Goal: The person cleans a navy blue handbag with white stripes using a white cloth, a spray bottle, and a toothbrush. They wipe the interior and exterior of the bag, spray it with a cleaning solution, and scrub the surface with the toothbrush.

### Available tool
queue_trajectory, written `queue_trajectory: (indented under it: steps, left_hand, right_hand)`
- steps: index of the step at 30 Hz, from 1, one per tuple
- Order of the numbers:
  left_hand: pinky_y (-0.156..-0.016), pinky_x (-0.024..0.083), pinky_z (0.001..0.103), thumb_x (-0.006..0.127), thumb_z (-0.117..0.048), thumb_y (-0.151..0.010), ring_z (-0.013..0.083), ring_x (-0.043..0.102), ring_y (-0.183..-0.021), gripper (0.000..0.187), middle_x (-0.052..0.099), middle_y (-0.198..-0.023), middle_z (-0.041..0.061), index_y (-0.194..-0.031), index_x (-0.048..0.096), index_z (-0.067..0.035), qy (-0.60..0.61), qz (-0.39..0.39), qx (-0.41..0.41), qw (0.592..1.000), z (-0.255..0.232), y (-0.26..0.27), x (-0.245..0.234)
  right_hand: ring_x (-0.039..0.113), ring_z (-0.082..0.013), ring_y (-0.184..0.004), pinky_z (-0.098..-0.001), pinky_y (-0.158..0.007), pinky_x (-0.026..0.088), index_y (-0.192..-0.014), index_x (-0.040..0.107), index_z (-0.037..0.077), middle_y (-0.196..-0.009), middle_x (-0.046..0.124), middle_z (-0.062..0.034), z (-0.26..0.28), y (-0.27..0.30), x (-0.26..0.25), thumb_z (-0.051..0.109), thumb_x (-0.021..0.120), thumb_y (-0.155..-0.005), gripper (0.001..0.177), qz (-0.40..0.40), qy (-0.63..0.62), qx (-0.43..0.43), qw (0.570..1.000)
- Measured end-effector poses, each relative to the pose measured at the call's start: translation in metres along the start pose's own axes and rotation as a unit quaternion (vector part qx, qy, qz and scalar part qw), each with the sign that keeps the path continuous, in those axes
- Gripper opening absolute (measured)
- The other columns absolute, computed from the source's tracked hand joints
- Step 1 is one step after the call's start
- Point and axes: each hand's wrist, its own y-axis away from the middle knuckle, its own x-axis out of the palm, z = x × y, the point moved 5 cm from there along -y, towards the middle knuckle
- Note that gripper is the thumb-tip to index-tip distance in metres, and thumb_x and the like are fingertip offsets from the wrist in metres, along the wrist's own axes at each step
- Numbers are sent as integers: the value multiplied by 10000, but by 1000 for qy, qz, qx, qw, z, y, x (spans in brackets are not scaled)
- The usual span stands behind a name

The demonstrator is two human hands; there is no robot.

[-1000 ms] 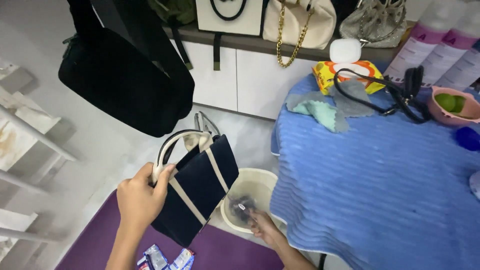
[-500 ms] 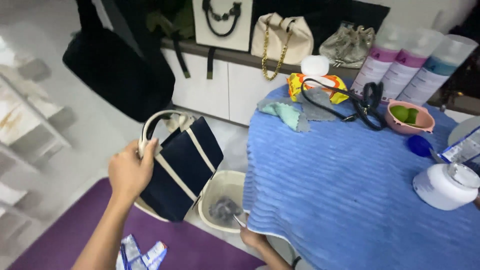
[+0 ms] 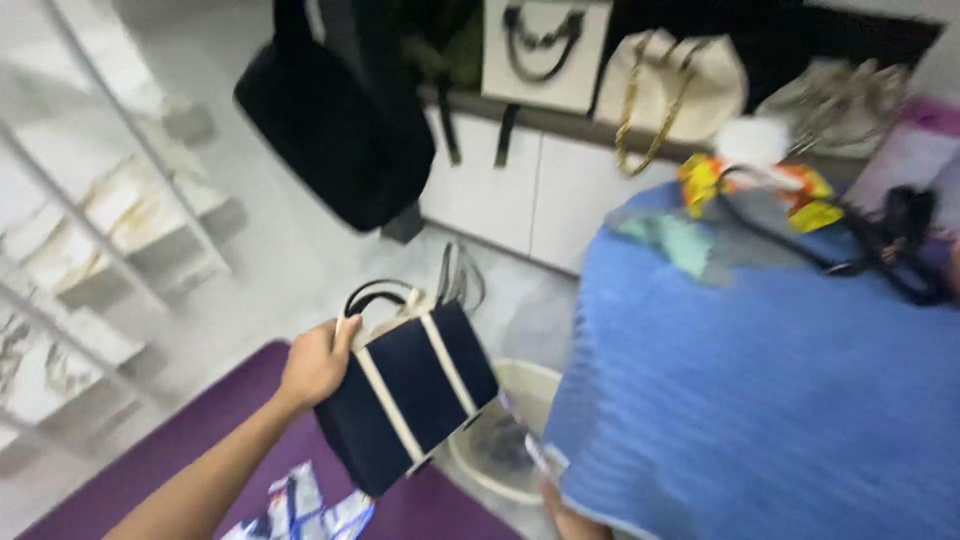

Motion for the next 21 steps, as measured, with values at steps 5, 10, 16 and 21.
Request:
queue_trajectory:
  steps: [5,10,16,21]
  left_hand:
    - [-700,509,414,457,-420,-1018,285,643,-661,456,703,-744,141,-963,673,-23,106,-2,42,993,16,13,43]
    - [-661,518,362,458,-422,-1030,204,603,-607,523,660,-672,101,-824,676,6,129,94,19,987,27,31,84]
    - [-585,497,322,497,-387,-1033,160,555,-562,496,622,-622,71,-796,695,2,172,144,-12,974,57,40,121]
    - [-579,480,322,511,-364,-1024,155,527,-555,464,623,-619,70,-833,702,12,225,115,-4,967,85,52,129]
  right_hand:
    - [666,-192,-1208,-368,-1061,444,-1313,697,181,-1343,711,10,128,5,59,287,582,-959,388,2,167,-106,980]
    - [784,-215,-773,-356,-691,584,-1377,634,204,-976,808,-79,175,31,89,121,572,-925,464,28,237,-126,963]
    - [692,-296,-529,-450,-553,563,-1377,639,325,-682,697,-93,145,43,107,194,608,-927,470,-21,407,-126,904]
    - [646,-280,-430,-447,-451,546,-1351,659,342,-596,653,-81,137,67,137,216,646,-900,469,-9,460,-176,870]
